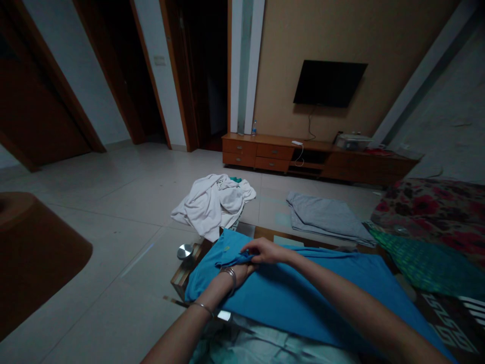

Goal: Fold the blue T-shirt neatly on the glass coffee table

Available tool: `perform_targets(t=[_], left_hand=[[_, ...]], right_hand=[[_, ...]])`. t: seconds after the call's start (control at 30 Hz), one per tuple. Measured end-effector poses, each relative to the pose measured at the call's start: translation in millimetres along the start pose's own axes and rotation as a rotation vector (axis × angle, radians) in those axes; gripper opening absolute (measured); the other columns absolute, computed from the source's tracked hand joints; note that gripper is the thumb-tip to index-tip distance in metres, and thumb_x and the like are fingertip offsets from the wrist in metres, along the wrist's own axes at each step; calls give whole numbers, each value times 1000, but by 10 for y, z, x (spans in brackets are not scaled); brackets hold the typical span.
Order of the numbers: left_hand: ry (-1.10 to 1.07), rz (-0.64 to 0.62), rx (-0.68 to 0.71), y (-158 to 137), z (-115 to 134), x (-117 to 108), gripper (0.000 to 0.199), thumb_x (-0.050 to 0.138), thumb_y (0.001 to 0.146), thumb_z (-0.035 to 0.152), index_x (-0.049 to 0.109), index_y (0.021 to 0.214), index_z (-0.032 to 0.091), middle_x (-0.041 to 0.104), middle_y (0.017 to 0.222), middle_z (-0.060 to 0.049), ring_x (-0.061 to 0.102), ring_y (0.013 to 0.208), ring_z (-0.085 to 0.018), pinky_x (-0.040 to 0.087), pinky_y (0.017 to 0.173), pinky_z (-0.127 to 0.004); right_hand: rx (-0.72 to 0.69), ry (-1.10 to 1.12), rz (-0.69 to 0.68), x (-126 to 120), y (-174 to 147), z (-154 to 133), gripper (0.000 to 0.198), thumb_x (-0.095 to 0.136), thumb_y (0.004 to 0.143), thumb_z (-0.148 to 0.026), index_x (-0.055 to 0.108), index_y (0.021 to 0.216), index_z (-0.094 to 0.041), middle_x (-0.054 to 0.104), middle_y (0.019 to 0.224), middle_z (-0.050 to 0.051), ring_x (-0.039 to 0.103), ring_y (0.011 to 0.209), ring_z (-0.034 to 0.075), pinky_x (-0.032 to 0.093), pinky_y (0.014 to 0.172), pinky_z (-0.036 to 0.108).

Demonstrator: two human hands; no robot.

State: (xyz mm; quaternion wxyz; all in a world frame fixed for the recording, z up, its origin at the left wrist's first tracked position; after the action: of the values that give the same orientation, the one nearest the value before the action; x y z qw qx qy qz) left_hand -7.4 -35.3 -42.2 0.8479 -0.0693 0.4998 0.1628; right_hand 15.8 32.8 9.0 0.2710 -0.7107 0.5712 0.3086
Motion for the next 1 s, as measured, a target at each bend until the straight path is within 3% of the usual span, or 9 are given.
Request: perform_targets(t=[0.03, 0.1, 0.2, 0.37, 0.53, 0.63, 0.73, 0.83, 1.0], left_hand=[[27, -4, 6, 8, 5, 0, 48, 44, 88, 47, 52, 129, 23, 57, 130, -6, 49, 123, -23, 35, 106, -37], [130, -11, 30, 18, 16, 5, 57, 43, 89, 51, 41, 138, 23, 45, 142, -9, 38, 132, -25, 27, 111, -43], [286, 5, 73, 29, 20, 14, 62, 35, 90, 55, 34, 143, 23, 27, 152, -9, 21, 140, -27, 15, 113, -52], [357, -1, 96, 50, -26, 71, 66, 27, 90, 60, 31, 145, 22, 21, 154, -7, 16, 142, -26, 16, 113, -52], [378, 19, 106, 62, -51, 102, 66, 27, 90, 60, 31, 145, 22, 21, 154, -7, 16, 142, -26, 16, 113, -53], [374, 24, 103, 62, -64, 112, 66, 27, 90, 60, 31, 144, 22, 21, 154, -6, 16, 142, -26, 16, 113, -54], [364, 22, 101, 57, -66, 106, 67, 26, 90, 61, 31, 144, 23, 20, 154, -6, 16, 142, -26, 17, 113, -54], [353, 15, 96, 54, -63, 90, 67, 26, 90, 61, 30, 145, 24, 19, 155, -5, 15, 142, -25, 17, 113, -54], [353, -8, 82, 67, -34, 44, 66, 29, 90, 60, 28, 146, 25, 18, 155, -5, 16, 142, -26, 18, 113, -55]], right_hand=[[51, 87, 29, -150, 104, 166, 45, 62, 72, -14, 62, 116, -21, 66, 95, 2, 60, 83, 16, 47, 77, 26], [254, 175, 213, -549, 268, 607, 43, 61, 72, -14, 63, 115, -20, 67, 99, 3, 61, 85, 15, 48, 75, 24], [559, 135, 487, -1018, 293, 1198, 44, 54, 81, -20, 55, 125, -14, 64, 111, 11, 62, 91, 16, 49, 74, 25], [753, -20, 562, -1127, 131, 1638, 46, 50, 86, -28, 53, 127, -7, 65, 109, 18, 63, 93, 21, 49, 77, 30], [707, -202, 501, -1026, 189, 1591, 34, 59, 76, -15, 67, 109, -13, 67, 107, 12, 63, 97, 19, 46, 83, 25], [590, -296, 428, -940, 404, 1400, 35, 65, 74, -18, 68, 109, -20, 67, 109, 7, 61, 101, 17, 44, 86, 22], [515, -404, 374, -893, 623, 1212, 33, 71, 70, -22, 70, 103, -21, 64, 112, 9, 55, 109, 22, 41, 92, 27], [508, -495, 371, -953, 818, 1095, 21, 61, 77, -20, 71, 96, -18, 64, 111, 13, 52, 112, 25, 39, 95, 31], [548, -558, 420, -1167, 1056, 1019, 29, 48, 88, -27, 67, 107, -19, 61, 116, 14, 50, 115, 24, 38, 95, 32]])
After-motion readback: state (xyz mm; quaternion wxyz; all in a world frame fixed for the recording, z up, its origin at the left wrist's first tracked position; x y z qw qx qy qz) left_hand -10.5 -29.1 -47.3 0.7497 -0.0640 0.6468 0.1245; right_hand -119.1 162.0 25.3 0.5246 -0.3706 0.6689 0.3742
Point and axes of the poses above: each hand's wrist, its own y-axis towards the middle knuckle, its own x-axis out of the palm, z = x × y, the point moved 8 cm from there along y, towards the middle knuckle
